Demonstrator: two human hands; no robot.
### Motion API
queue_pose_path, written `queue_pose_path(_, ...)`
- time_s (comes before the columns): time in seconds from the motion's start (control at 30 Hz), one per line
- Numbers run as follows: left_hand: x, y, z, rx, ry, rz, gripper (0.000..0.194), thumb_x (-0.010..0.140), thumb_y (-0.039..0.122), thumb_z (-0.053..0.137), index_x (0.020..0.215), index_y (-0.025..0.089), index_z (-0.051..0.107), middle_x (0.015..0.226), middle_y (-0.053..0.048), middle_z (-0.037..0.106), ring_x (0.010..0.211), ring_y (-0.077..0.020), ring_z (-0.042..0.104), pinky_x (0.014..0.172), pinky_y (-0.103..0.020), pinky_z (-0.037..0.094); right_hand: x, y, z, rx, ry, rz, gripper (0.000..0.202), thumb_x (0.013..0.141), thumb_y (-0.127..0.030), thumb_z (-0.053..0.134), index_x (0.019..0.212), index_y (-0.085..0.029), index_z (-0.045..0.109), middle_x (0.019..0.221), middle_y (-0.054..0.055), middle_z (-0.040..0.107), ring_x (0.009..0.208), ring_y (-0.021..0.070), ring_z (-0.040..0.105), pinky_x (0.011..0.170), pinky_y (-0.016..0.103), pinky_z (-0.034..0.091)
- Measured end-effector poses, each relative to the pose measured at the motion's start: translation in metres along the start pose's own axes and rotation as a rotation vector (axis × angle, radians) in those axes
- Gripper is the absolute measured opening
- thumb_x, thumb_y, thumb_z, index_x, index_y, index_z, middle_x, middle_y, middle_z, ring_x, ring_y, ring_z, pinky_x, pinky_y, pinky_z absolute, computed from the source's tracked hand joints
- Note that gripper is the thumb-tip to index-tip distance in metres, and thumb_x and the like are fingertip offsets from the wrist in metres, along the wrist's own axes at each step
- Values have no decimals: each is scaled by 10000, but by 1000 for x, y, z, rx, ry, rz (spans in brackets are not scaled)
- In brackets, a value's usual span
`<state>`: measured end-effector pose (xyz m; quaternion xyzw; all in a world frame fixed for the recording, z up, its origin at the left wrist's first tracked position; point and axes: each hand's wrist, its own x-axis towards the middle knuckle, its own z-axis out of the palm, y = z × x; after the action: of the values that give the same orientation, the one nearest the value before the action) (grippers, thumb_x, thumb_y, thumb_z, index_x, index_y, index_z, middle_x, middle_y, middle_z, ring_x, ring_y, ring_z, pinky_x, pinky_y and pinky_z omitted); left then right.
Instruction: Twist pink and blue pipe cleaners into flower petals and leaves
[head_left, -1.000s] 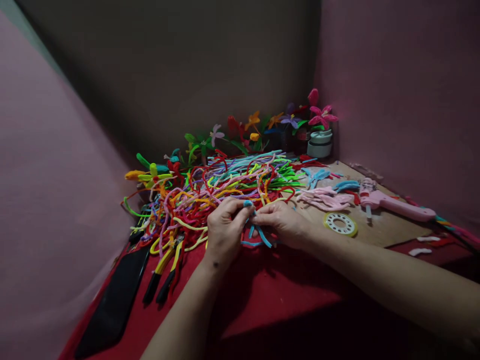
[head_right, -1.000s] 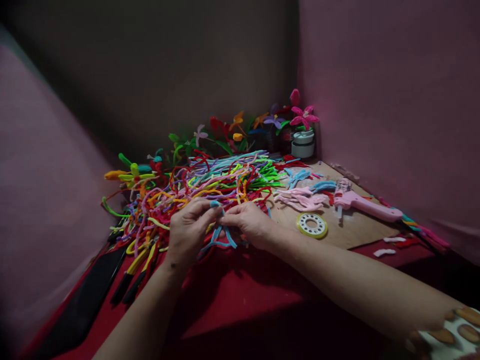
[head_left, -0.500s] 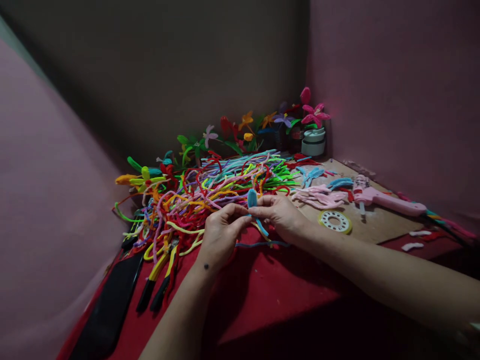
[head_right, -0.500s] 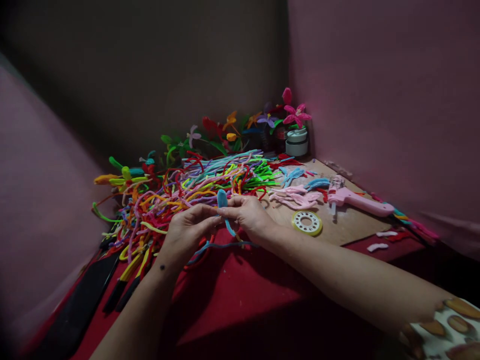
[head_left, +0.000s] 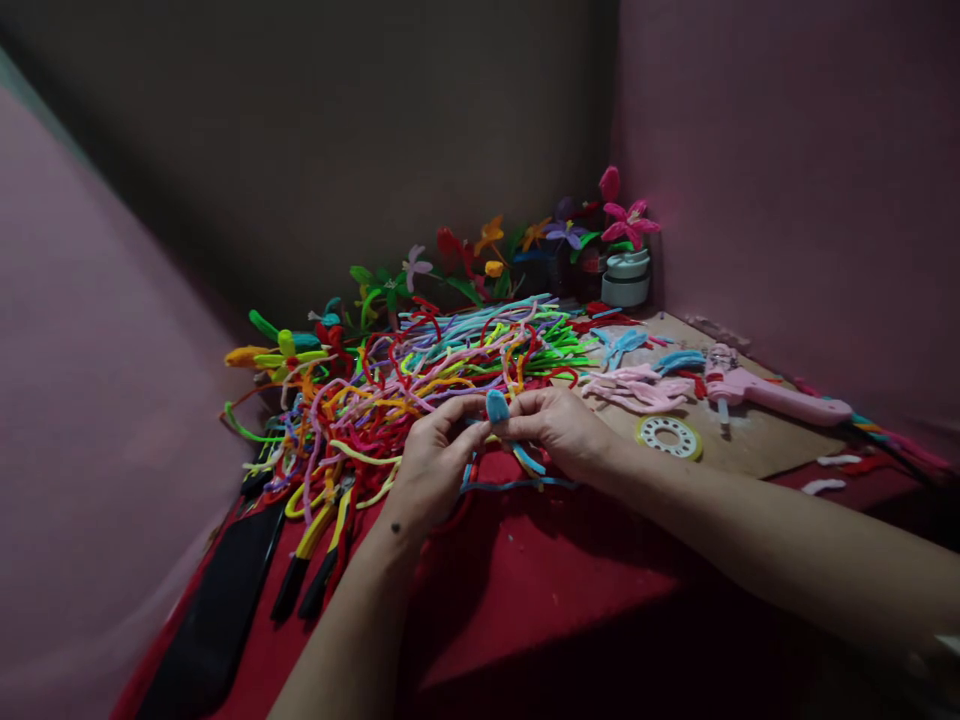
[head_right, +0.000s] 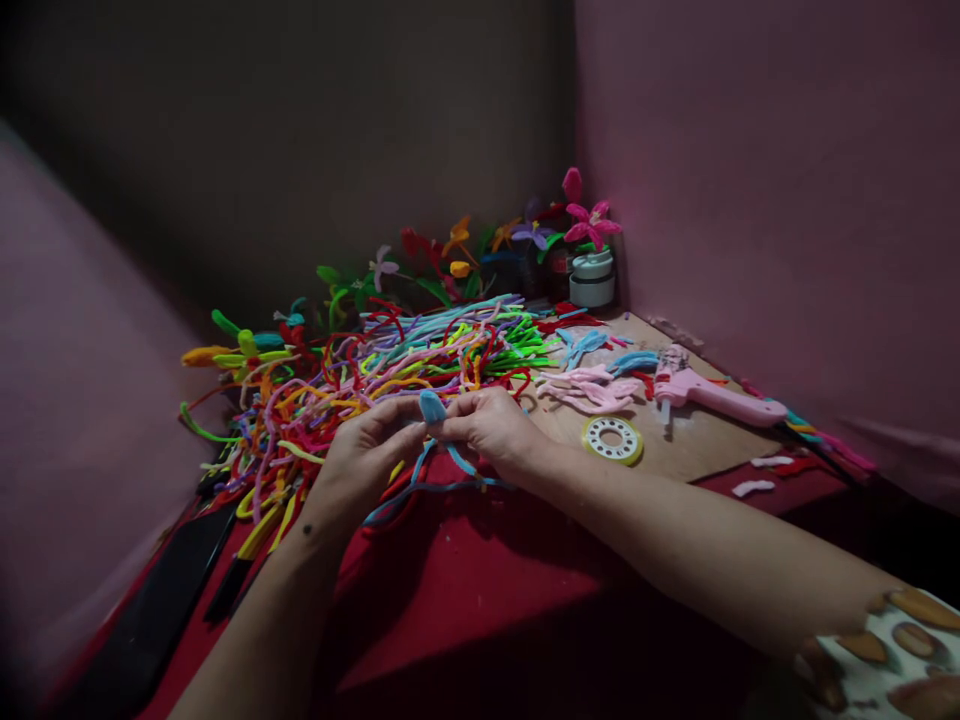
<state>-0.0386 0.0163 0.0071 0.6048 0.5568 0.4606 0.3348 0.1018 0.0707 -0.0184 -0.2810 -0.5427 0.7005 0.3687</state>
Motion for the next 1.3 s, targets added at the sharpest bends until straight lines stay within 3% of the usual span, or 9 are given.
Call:
queue_pose_path(0.1, 0, 1, -2, -154, -68, -126, 251, 728, 306, 598, 924, 155, 644, 684, -6, 580, 533, -83, 448, 502, -200, 347, 2, 1, -2, -2, -66, 16, 173, 582, -249, 672, 551, -128, 554, 455, -40, 488, 378, 47, 360, 393, 206, 243)
queue_pose_path(0.2, 0, 0, -2, -206, -49, -160, 246, 694, 333, 640, 847, 141, 651, 598, 15, 529, 477, -57, 383, 451, -183, 289, 1, 0, -2, -50, -92, 35, 145, 591, -248, 660, 578, -128, 579, 461, -40, 488, 393, 53, 365, 403, 211, 248)
queue_pose_path(0.43, -2, 5, 7, -143, 78, -144, 187, 683, 321, 644, 716, 139, 621, 501, 44, 492, 430, -48, 365, 436, -178, 299, -5, -8, 2, -173, -36, 18, 88, 640, -192, 538, 620, -133, 599, 459, -45, 446, 400, 55, 342, 402, 209, 242)
queue_pose_path(0.67, -2, 3, 11, -81, 95, -79, 133, 712, 288, 605, 734, 158, 615, 532, 40, 523, 489, -78, 445, 494, -191, 365, -8, -10, 4, -253, -20, 7, 121, 645, -184, 498, 589, -130, 590, 448, -46, 425, 398, 58, 318, 407, 214, 234)
queue_pose_path(0.93, -7, -10, 23, 392, 325, 142, 74, 741, 255, 535, 749, 192, 572, 657, 14, 587, 581, -110, 503, 579, -213, 379, -8, -7, 8, -470, 81, -247, 191, 678, -161, 456, 508, -140, 539, 481, -40, 434, 465, 64, 346, 458, 207, 257)
queue_pose_path(1.1, -9, -14, 29, 540, 359, 210, 43, 759, 210, 489, 766, 191, 526, 719, -12, 598, 636, -132, 535, 608, -231, 384, -8, -4, 9, -466, 126, -185, 189, 681, -178, 460, 510, -140, 530, 471, -30, 448, 449, 70, 362, 440, 210, 260)
queue_pose_path(1.3, -9, -17, 30, 633, 366, 279, 93, 784, 224, 469, 830, 175, 534, 750, -37, 591, 653, -144, 537, 619, -250, 383, -8, -6, 5, -683, 198, -324, 216, 676, -171, 477, 461, -150, 478, 439, -33, 418, 442, 67, 340, 444, 219, 233)
